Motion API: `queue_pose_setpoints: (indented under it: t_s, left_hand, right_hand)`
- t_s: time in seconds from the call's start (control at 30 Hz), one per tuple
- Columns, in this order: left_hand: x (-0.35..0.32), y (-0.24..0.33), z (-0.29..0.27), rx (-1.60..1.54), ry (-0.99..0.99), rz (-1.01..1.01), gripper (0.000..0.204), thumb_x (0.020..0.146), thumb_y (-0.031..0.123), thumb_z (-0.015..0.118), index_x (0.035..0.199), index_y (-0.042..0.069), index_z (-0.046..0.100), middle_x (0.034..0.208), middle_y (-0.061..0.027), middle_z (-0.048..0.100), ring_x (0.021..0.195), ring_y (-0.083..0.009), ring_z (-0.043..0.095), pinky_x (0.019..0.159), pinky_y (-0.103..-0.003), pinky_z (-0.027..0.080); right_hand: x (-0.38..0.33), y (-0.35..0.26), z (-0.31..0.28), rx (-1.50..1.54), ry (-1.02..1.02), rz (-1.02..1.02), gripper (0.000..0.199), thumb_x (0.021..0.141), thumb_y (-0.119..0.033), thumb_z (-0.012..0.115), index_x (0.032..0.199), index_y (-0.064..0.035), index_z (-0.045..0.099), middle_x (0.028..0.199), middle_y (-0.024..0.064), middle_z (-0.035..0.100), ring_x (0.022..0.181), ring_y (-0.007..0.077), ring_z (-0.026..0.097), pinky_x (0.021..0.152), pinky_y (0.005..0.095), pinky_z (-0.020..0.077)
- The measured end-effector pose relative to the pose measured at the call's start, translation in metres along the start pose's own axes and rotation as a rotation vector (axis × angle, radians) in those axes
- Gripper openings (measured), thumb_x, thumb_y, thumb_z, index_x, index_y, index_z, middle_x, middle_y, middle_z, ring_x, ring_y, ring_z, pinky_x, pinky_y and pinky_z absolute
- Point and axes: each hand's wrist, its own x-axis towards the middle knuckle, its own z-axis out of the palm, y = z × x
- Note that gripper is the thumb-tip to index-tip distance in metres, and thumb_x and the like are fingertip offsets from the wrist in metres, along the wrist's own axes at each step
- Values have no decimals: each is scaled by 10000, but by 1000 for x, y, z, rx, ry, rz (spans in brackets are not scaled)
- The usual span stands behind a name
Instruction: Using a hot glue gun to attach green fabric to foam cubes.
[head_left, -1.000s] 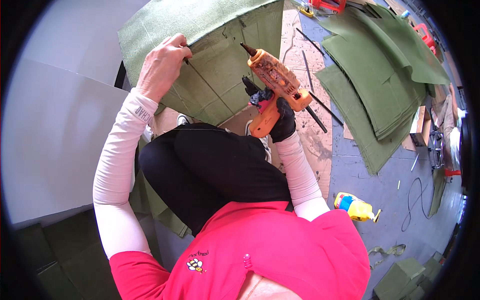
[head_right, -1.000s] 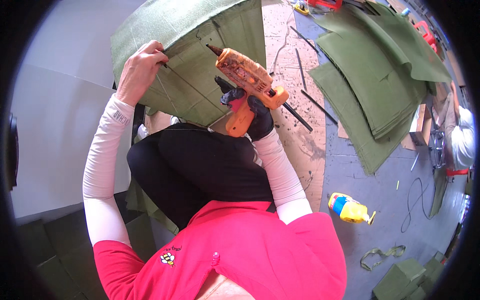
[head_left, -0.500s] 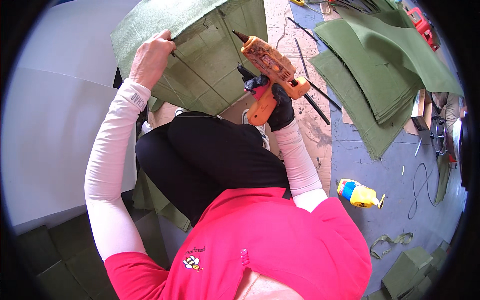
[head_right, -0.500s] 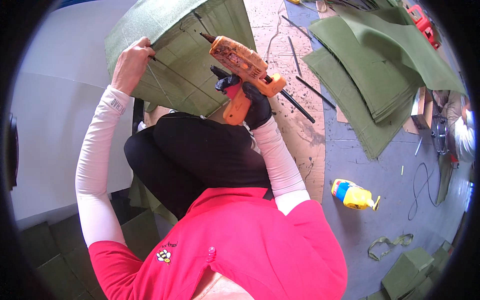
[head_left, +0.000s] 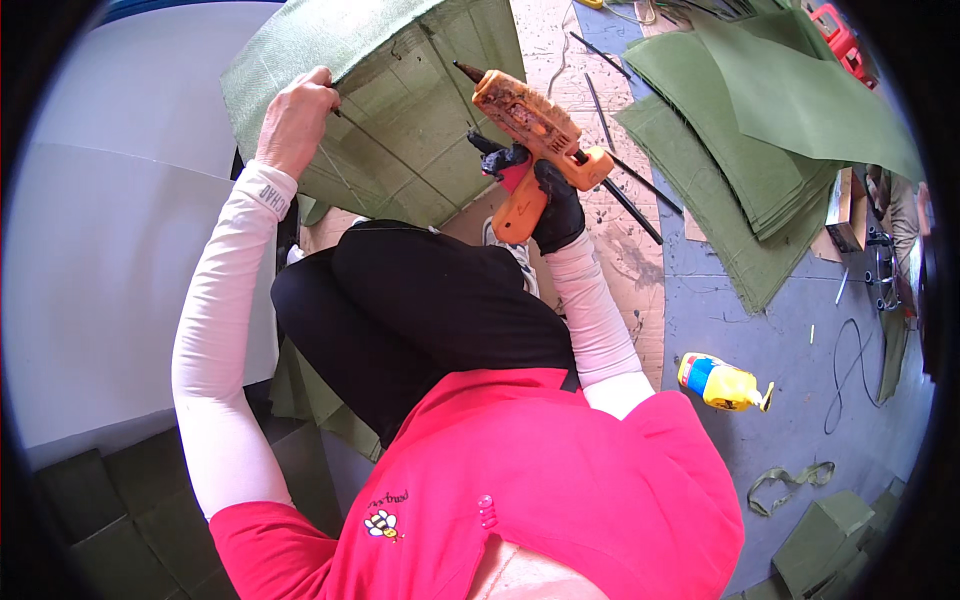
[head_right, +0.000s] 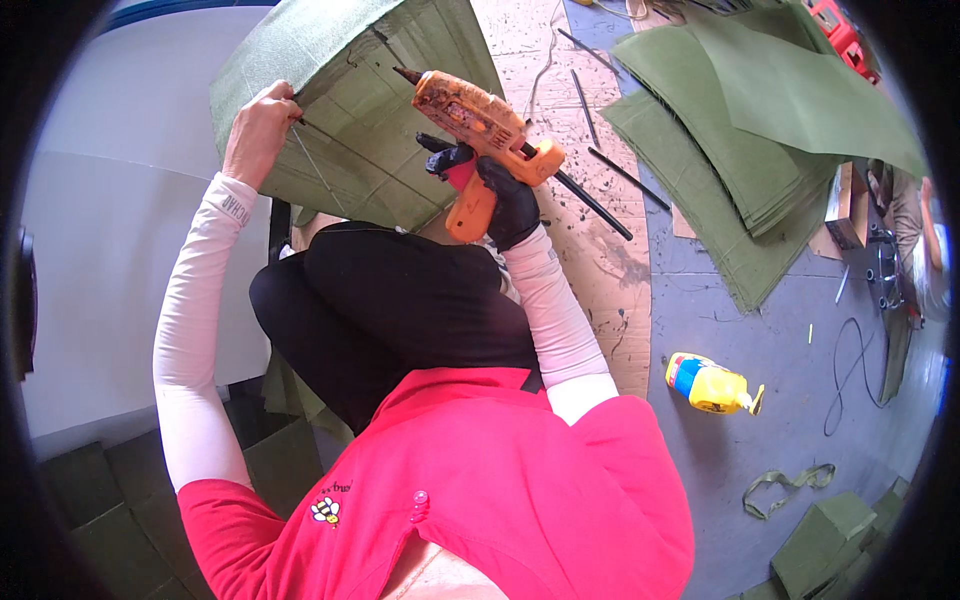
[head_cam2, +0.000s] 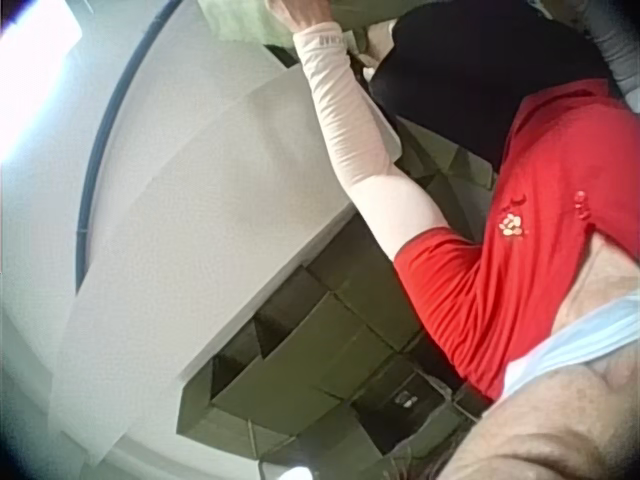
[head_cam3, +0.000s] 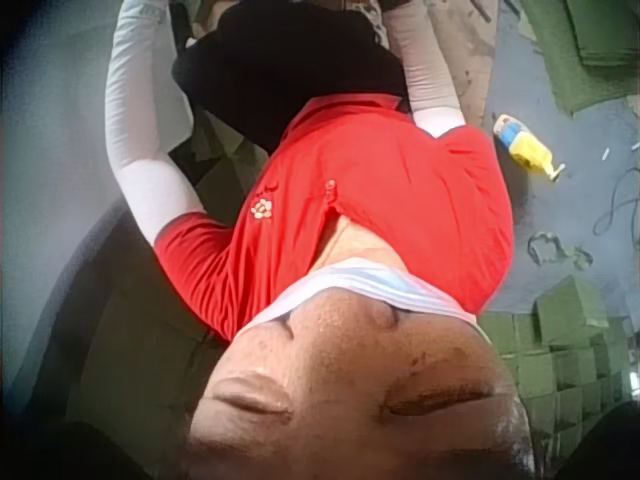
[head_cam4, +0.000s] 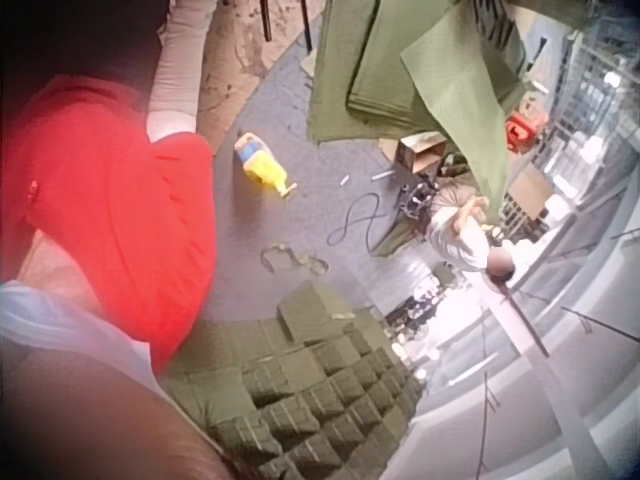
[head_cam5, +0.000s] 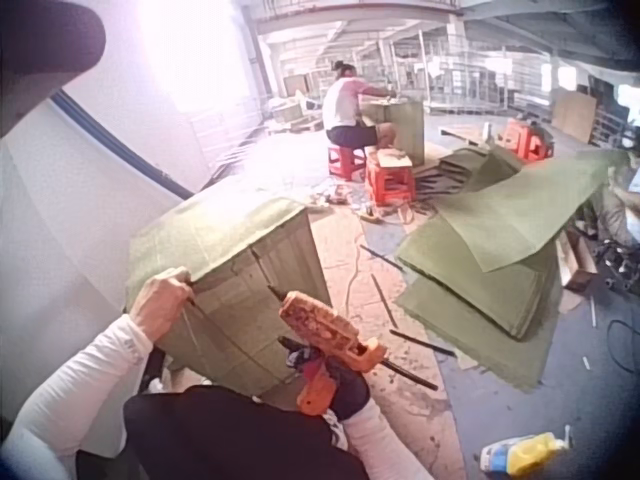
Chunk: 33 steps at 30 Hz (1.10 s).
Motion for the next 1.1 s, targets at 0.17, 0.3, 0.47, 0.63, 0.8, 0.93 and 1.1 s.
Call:
queue_pose_setpoints:
  t_s: [0.17, 0.3, 0.47, 0.63, 0.8, 0.93, 1.1]
  left_hand:
    - [-3, 1, 0, 2, 60, 36, 152, 731, -11, 552, 811, 28, 675, 874, -78, 574, 877, -245, 595, 766, -335, 486]
    - [-3, 1, 1, -7, 83, 39, 152, 730, 4, 550, 815, 29, 674, 891, -74, 574, 884, -238, 594, 773, -329, 486]
    - [-5, 3, 0, 5, 84, 42, 147, 730, 8, 547, 808, 25, 671, 888, -72, 569, 888, -233, 590, 767, -324, 488]
    - [-5, 6, -3, 9, 92, 55, 147, 718, -10, 552, 801, 21, 669, 892, -72, 562, 905, -229, 582, 768, -324, 492]
    - [-10, 6, -11, 23, 26, 113, 142, 733, 56, 623, 866, 17, 653, 1027, -92, 577, 934, -260, 586, 767, -348, 487]
    - [-17, 13, -19, 16, -10, 110, 313, 754, 194, 652, 1036, 61, 617, 1207, -85, 533, 1080, -252, 535, 869, -352, 469]
    - [23, 32, -16, 143, 214, 344, 667, 772, 344, 618, 1324, 50, 387, 1393, -52, 369, 1300, -207, 322, 1073, -381, 278]
  right_hand:
    - [0, 11, -13, 149, 94, 34, 293, 847, -108, 544, 1121, -5, 517, 1047, 65, 568, 971, 155, 552, 874, 294, 453]
    - [0, 11, -18, 60, 59, -15, 291, 852, -108, 537, 1123, -4, 517, 1057, 60, 567, 970, 157, 554, 876, 295, 453]
    - [3, 12, -20, -201, 32, -101, 316, 850, -97, 521, 1146, 9, 494, 1083, 80, 564, 989, 169, 551, 879, 299, 451]
    - [1, 6, -11, 43, 21, -5, 352, 833, -98, 536, 1166, 4, 481, 1092, 94, 564, 1007, 184, 549, 885, 306, 447]
    - [2, 0, -6, 69, 23, -6, 382, 823, -87, 540, 1192, -13, 468, 1098, 90, 561, 1008, 189, 550, 887, 314, 445]
    - [0, -1, -5, 86, 81, -16, 414, 811, -83, 541, 1212, -18, 456, 1111, 92, 554, 1026, 196, 545, 894, 320, 443]
    - [-5, -16, 6, 100, 176, -40, 475, 808, -111, 536, 1252, -3, 405, 1111, 119, 550, 1046, 237, 539, 933, 357, 421]
